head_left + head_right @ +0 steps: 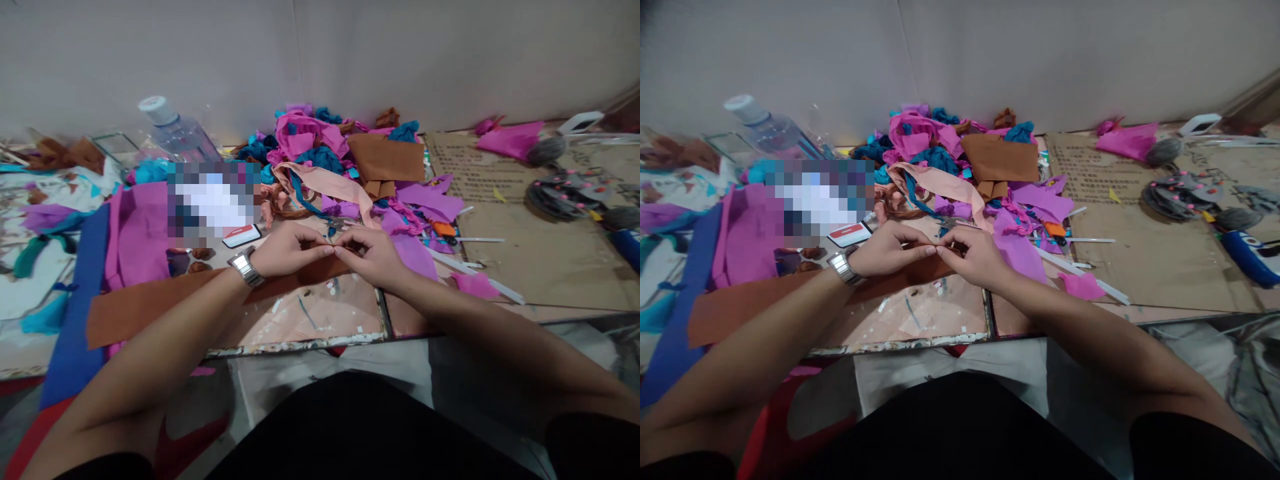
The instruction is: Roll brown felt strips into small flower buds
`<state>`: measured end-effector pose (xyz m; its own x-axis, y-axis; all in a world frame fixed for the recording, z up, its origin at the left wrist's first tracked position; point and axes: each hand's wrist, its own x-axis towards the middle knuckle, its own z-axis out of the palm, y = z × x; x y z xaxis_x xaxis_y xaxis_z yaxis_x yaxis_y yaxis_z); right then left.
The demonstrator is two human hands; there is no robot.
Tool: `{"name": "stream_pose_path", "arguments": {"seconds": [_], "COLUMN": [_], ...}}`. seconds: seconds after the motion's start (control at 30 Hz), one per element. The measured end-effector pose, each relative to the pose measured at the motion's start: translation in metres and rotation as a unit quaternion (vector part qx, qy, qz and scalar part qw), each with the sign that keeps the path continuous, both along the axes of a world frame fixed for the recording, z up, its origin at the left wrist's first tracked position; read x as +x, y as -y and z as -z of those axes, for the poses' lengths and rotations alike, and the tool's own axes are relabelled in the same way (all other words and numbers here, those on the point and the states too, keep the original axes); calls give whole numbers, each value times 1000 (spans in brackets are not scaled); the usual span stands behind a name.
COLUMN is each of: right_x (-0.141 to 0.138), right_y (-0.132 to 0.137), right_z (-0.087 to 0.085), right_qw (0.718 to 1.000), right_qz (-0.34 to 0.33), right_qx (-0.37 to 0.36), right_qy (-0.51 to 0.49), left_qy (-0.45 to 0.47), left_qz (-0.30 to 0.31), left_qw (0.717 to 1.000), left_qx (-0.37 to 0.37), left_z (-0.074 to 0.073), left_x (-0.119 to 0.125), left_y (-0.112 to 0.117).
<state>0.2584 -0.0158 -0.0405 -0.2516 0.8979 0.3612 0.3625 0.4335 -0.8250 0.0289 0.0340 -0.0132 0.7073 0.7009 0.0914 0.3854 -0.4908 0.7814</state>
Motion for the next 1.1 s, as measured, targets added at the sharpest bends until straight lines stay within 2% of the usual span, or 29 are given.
{"name": "stream_pose_path", "arguments": {"seconds": [0.23, 0.63, 1.1], "right_x": [1, 2, 2], "right_y": [1, -1, -2], "right_z": [3, 1, 2], "right_qw": [1000, 985, 982], "right_qz": [12, -9, -16], "right_qx": [18, 163, 179], "right_qy": [9, 50, 58], "left_qy": [-6, 39, 23], "left_qz": [7, 1, -8], "left_qw": [1000, 996, 994], "left_qx": [-27, -83, -111], "left_z": [-1, 0, 0], "left_x": [0, 4, 3], "left_y": [0, 1, -1]}}
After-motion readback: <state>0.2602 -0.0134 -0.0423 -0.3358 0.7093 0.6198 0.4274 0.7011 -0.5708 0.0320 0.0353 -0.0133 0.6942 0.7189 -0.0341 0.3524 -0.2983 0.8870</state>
